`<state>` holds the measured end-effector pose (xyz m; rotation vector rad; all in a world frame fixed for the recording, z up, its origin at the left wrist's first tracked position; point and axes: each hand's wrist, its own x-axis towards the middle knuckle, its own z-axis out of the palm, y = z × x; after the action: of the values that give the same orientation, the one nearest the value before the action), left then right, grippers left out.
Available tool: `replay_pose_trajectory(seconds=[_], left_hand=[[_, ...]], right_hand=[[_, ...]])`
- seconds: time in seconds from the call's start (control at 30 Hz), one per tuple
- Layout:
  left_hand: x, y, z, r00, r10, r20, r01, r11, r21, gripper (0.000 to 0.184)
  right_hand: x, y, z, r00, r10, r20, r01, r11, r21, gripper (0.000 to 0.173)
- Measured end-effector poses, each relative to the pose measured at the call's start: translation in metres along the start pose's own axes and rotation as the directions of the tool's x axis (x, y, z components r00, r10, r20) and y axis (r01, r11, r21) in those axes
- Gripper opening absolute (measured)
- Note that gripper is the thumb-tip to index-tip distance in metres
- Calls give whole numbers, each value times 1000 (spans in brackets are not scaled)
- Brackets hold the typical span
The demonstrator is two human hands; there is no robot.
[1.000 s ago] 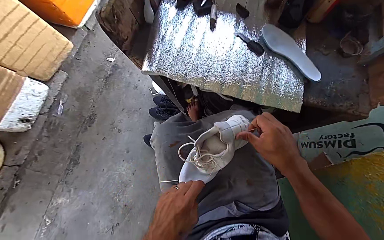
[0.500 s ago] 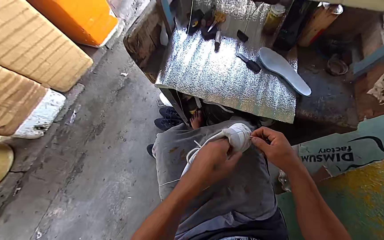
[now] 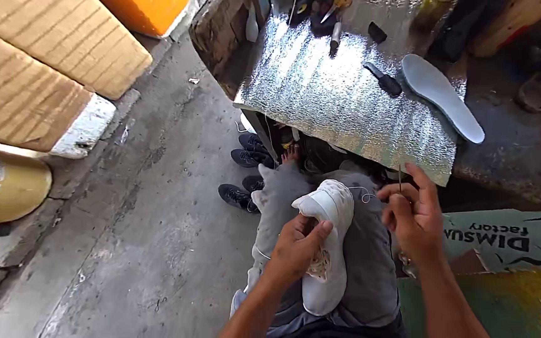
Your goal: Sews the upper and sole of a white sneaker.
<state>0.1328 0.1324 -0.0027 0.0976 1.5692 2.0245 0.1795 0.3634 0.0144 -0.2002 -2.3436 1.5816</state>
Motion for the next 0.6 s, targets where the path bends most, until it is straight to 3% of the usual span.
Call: replay_pose_trajectory(seconds=[0.1, 0.23, 0.43, 0.6], left_hand=[[2, -4, -7, 997, -71, 41, 78, 978, -194, 13], [2, -9, -3, 998, -44, 35, 51, 969, -241, 14], [0, -11, -1, 1000, 7, -22, -13, 961, -275, 16], [-4, -21, 13, 972, 196, -129, -224, 939, -261, 32]], right_hand=[[-1, -12, -5, 984, -37, 176, 77, 970, -230, 34], [12, -18, 0, 934, -107, 340, 262, 855, -448, 30], [28, -25, -4, 887, -71, 457, 312, 821, -479, 32], [42, -36, -7, 833, -64, 550, 389, 774, -499, 32]])
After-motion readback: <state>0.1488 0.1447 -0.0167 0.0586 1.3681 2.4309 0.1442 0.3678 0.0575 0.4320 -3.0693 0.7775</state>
